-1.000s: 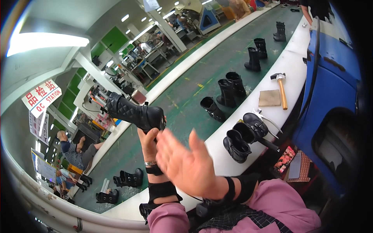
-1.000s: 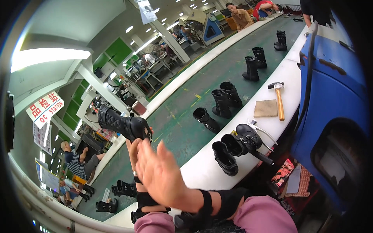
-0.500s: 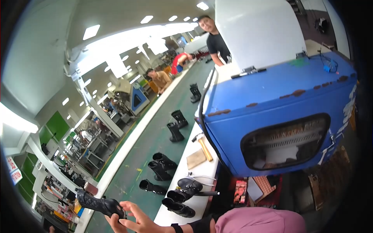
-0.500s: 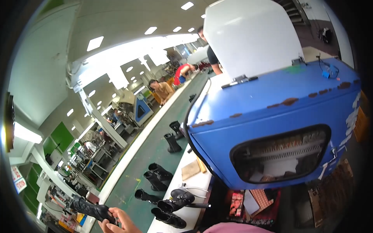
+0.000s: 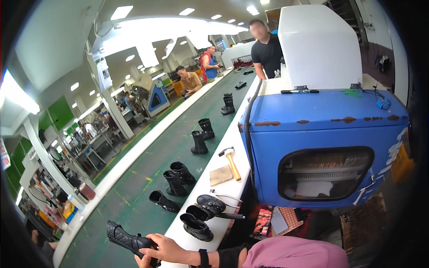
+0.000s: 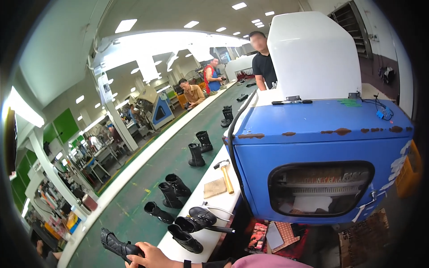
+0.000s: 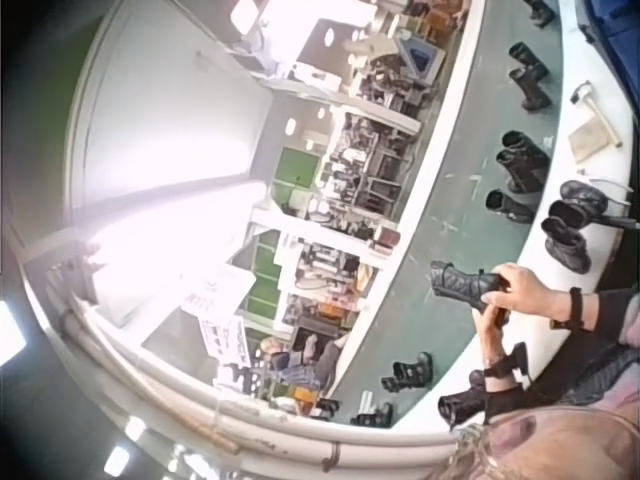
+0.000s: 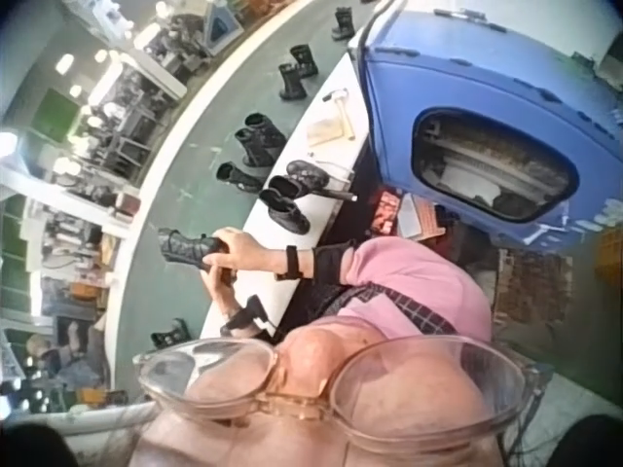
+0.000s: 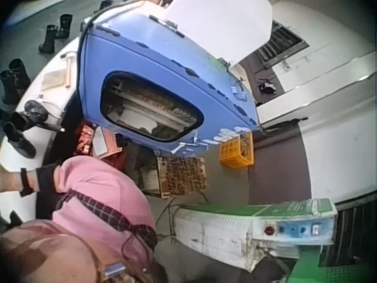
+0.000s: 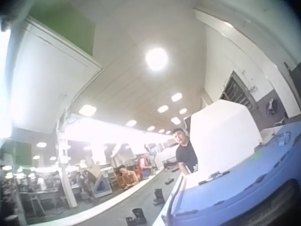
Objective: Inspecting, cleaning with a sponge, and using a hammer on finished boots at a quality control station.
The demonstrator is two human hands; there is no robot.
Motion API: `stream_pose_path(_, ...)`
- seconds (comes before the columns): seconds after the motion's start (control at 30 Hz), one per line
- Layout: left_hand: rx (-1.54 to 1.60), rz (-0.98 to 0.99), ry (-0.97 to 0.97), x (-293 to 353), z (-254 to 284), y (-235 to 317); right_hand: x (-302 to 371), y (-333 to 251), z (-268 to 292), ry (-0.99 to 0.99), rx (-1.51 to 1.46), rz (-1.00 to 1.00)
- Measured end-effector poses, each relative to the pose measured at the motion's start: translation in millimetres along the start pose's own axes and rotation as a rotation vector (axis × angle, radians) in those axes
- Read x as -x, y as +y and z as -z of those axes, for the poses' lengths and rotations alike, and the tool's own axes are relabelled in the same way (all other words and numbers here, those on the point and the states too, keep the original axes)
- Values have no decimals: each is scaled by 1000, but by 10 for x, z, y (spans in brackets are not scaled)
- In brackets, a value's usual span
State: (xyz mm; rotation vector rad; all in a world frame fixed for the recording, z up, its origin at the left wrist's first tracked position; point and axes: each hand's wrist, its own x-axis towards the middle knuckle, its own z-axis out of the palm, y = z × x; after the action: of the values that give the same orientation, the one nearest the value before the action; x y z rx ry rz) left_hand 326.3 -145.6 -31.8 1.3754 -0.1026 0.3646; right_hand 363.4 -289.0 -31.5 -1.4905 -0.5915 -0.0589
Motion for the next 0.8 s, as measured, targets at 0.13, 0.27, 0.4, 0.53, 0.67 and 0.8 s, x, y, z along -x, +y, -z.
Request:
stream_pose_path(0.13,1,8,25,25,131,-123,25,143,-130,6,63,101)
stream_pose_path(0.27,-18,-25,-12,-71,274,-160,-192,281,-170,-69,-104,51)
stream_pose_path(0.4,-155,-65,-116,-214,424,-246,-526,399,-165,-128,-59,-113)
stream_pose_path(0.53,-308,-261,-67,-141,471,-550,-625,484,-248,-157,214,-175)
stream_pose_path(0.67,-383,42,-15,117,467,-747,-465,650,-361,-212,363,-301)
stream_pose_path(0.8,-400,-185,110,496,269,-761,-314,867,-418,-283,396,-319)
